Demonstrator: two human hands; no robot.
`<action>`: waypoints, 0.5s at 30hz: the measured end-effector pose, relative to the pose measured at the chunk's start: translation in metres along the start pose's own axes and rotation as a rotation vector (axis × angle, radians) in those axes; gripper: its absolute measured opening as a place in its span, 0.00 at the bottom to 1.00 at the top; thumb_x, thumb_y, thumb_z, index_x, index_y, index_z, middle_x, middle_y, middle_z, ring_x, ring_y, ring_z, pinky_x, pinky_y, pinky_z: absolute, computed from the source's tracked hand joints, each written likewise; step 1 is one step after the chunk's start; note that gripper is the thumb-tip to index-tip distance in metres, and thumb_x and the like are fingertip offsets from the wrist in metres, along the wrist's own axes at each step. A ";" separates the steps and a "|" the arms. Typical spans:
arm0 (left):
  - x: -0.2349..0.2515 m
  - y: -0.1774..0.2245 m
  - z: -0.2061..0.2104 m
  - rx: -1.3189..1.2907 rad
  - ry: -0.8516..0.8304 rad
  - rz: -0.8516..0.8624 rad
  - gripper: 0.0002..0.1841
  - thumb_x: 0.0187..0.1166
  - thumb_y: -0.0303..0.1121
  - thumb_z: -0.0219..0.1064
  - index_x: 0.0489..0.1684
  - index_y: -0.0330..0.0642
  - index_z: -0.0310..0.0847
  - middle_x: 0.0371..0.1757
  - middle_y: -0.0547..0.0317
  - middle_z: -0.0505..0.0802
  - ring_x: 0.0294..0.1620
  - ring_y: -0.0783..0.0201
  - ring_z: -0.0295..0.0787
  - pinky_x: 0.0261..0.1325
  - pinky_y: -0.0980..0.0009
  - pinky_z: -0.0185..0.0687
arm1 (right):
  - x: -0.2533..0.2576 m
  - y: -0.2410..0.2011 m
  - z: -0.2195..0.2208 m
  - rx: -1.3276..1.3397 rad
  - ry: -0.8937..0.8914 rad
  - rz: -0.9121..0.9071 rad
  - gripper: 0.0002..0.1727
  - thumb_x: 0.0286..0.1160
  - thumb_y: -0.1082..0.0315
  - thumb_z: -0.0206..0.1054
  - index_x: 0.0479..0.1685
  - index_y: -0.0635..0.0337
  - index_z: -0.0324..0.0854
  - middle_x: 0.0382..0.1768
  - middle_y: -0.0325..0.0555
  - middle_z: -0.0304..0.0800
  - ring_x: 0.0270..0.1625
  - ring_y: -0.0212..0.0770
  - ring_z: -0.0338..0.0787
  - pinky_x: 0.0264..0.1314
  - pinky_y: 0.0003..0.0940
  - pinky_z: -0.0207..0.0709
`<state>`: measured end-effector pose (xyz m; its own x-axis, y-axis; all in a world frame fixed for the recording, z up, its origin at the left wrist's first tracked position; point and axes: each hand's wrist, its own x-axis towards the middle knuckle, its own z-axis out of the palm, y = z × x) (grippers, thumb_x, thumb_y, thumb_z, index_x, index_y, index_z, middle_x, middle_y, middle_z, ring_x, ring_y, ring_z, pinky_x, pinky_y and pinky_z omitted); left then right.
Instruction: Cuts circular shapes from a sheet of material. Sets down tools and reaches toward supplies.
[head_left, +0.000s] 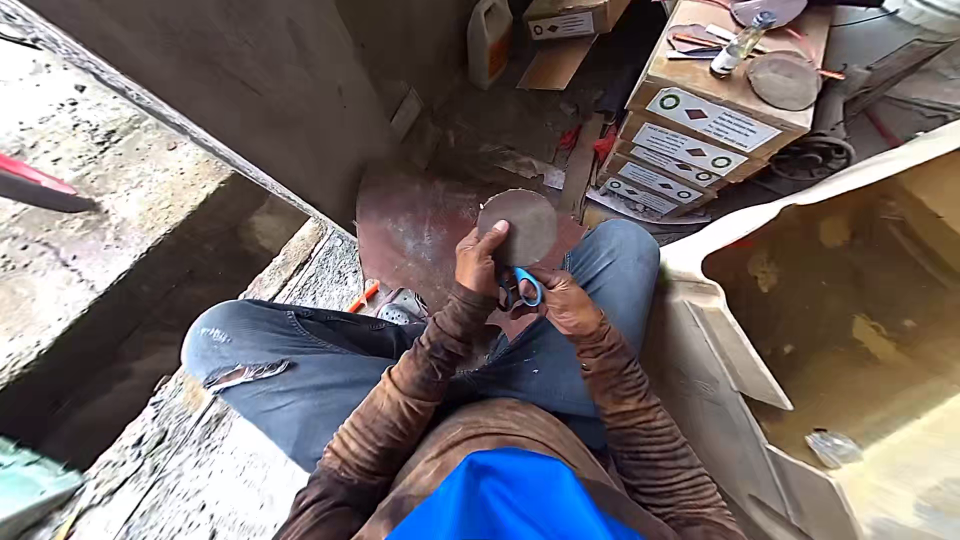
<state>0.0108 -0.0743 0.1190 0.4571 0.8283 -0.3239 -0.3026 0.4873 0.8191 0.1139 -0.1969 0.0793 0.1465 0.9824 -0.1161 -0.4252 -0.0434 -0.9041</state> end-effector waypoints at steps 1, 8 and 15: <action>0.003 0.006 -0.005 -0.026 0.034 -0.002 0.12 0.87 0.37 0.63 0.53 0.38 0.85 0.29 0.53 0.92 0.16 0.69 0.80 0.15 0.75 0.76 | 0.003 0.002 0.000 -0.143 0.036 -0.056 0.11 0.84 0.68 0.65 0.46 0.66 0.90 0.33 0.41 0.95 0.33 0.34 0.93 0.37 0.33 0.90; 0.015 0.039 -0.050 0.307 -0.178 0.067 0.10 0.82 0.34 0.68 0.48 0.36 0.87 0.31 0.52 0.94 0.25 0.65 0.90 0.27 0.69 0.87 | 0.012 -0.019 0.018 -0.045 0.216 -0.057 0.35 0.86 0.48 0.57 0.83 0.64 0.64 0.57 0.53 0.89 0.52 0.49 0.93 0.42 0.47 0.92; 0.025 0.058 -0.086 0.696 -0.418 0.244 0.31 0.84 0.44 0.64 0.87 0.47 0.69 0.47 0.57 0.94 0.24 0.69 0.82 0.26 0.70 0.81 | 0.002 -0.072 -0.008 -0.390 0.702 -0.394 0.15 0.74 0.72 0.71 0.57 0.70 0.83 0.44 0.49 0.95 0.47 0.39 0.95 0.54 0.42 0.92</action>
<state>-0.0673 -0.0013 0.1178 0.7585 0.6515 -0.0104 0.0879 -0.0866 0.9924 0.1521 -0.1930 0.1404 0.7849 0.6073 0.1230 0.0868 0.0888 -0.9923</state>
